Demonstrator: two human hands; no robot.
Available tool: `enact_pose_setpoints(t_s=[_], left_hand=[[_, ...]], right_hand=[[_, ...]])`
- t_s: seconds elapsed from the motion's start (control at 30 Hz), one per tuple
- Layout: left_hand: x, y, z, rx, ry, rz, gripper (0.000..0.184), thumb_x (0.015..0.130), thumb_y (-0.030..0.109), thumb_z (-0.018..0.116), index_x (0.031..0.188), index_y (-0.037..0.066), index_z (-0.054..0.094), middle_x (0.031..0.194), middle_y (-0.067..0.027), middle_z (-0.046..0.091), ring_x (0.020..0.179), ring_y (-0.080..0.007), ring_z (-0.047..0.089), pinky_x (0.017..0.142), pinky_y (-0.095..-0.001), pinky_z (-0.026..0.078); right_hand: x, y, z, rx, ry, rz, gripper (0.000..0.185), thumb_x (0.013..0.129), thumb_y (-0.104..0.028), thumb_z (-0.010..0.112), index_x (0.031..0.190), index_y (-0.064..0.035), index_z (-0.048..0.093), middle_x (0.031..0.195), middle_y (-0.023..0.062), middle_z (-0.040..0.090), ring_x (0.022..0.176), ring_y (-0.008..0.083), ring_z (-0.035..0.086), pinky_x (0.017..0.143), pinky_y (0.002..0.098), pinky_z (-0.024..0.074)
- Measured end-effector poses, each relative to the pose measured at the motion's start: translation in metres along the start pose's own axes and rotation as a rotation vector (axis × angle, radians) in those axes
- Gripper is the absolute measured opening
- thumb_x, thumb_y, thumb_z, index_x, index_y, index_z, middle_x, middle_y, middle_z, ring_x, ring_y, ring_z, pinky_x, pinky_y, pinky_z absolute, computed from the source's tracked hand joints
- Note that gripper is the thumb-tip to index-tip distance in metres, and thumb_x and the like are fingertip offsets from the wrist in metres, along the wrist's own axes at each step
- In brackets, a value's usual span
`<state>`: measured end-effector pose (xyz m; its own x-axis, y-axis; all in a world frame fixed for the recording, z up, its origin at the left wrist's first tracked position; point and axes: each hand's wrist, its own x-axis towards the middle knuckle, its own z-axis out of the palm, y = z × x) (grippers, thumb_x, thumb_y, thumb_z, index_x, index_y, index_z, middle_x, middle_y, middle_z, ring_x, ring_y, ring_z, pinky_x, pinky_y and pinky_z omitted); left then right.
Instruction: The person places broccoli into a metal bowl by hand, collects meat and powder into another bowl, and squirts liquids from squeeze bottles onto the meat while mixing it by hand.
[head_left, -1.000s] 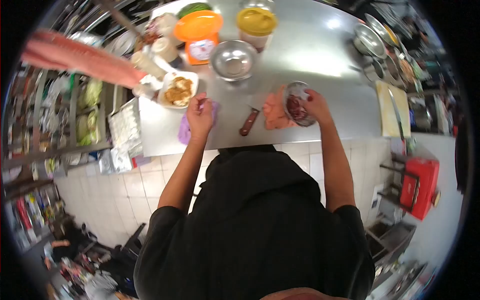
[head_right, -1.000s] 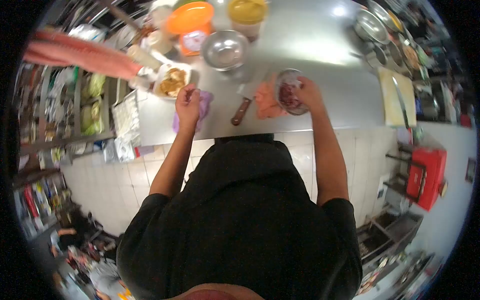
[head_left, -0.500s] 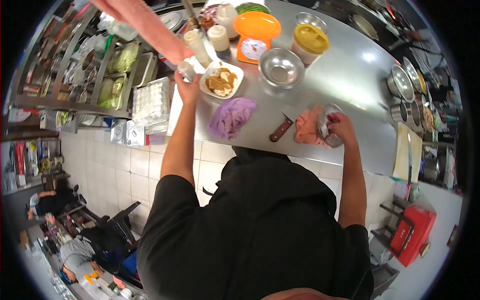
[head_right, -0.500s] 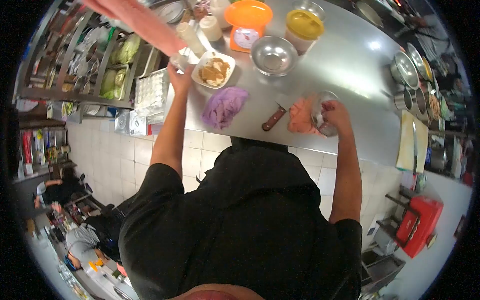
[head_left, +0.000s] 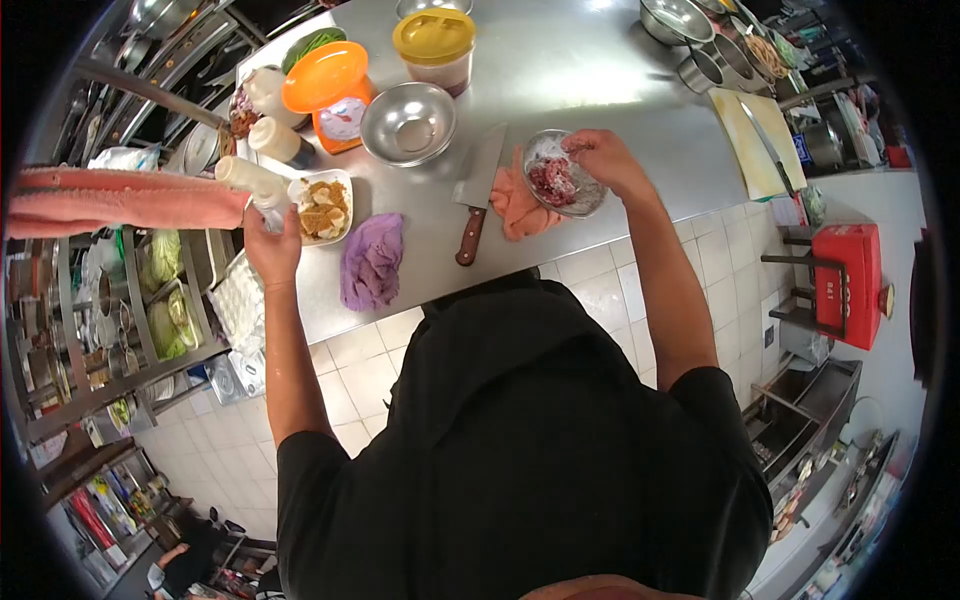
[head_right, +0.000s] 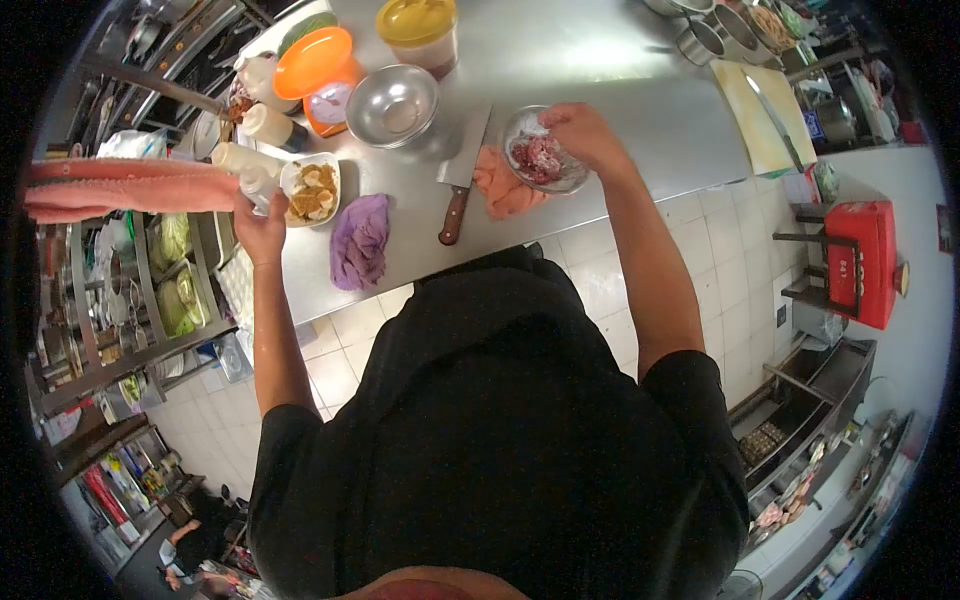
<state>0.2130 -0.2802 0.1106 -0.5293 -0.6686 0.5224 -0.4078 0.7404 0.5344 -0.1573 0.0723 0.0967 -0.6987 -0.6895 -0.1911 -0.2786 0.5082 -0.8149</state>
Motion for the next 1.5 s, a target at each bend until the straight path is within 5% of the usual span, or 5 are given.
enact_pose_setpoints(t_s=[0.27, 0.6, 1.07, 1.2, 1.5], left_hand=[[0.008, 0.138, 0.059, 0.088, -0.519, 0.474, 0.038, 0.068, 0.019, 0.072, 0.100, 0.003, 0.058, 0.091, -0.0160, 0.062, 0.082, -0.0333, 0.061, 0.074, -0.0434, 0.047], [0.017, 0.220, 0.127, 0.226, -0.854, 0.828, 0.019, 0.068, 0.012, 0.063, 0.085, 0.004, 0.058, 0.080, -0.0107, 0.060, 0.082, -0.0295, 0.060, 0.073, -0.0425, 0.045], [0.027, 0.246, 0.132, 0.342, -0.894, 0.908, 0.018, 0.066, 0.008, 0.062, 0.084, 0.008, 0.063, 0.079, -0.0078, 0.063, 0.080, -0.0271, 0.063, 0.072, -0.0419, 0.043], [0.026, 0.246, 0.129, 0.366, -0.901, 0.890, 0.018, 0.066, 0.008, 0.061, 0.084, 0.008, 0.064, 0.079, -0.0078, 0.064, 0.080, -0.0260, 0.063, 0.072, -0.0412, 0.043], [0.022, 0.239, 0.122, 0.317, -0.896, 0.830, 0.018, 0.066, 0.009, 0.062, 0.084, 0.007, 0.064, 0.080, -0.0095, 0.064, 0.080, -0.0276, 0.063, 0.074, -0.0405, 0.045]], right_hand=[[0.008, 0.018, 0.010, 0.359, -0.086, 0.204, 0.027, 0.078, -0.001, 0.052, 0.100, 0.0049, 0.066, 0.085, 0.0073, 0.065, 0.073, 0.0125, 0.060, 0.070, 0.0269, 0.0492], [0.013, 0.024, 0.017, -0.099, -0.243, -0.016, 0.021, 0.076, -0.009, 0.055, 0.088, -0.0017, 0.070, 0.077, 0.0106, 0.065, 0.073, 0.0195, 0.061, 0.068, 0.0327, 0.0478], [0.032, 0.052, 0.032, 0.078, -0.155, 0.185, 0.031, 0.081, -0.026, 0.058, 0.082, 0.0032, 0.068, 0.082, 0.0255, 0.065, 0.075, 0.0382, 0.065, 0.070, 0.0476, 0.0476], [0.025, 0.034, 0.015, -0.159, -0.190, -0.063, 0.023, 0.081, -0.017, 0.055, 0.076, 0.0039, 0.064, 0.064, 0.0068, 0.058, 0.063, 0.0154, 0.052, 0.062, 0.0364, 0.0440], [0.029, 0.036, 0.016, -0.226, -0.249, -0.051, 0.024, 0.077, -0.014, 0.056, 0.089, 0.0021, 0.069, 0.076, 0.0153, 0.068, 0.070, 0.0211, 0.062, 0.069, 0.0359, 0.0483]])
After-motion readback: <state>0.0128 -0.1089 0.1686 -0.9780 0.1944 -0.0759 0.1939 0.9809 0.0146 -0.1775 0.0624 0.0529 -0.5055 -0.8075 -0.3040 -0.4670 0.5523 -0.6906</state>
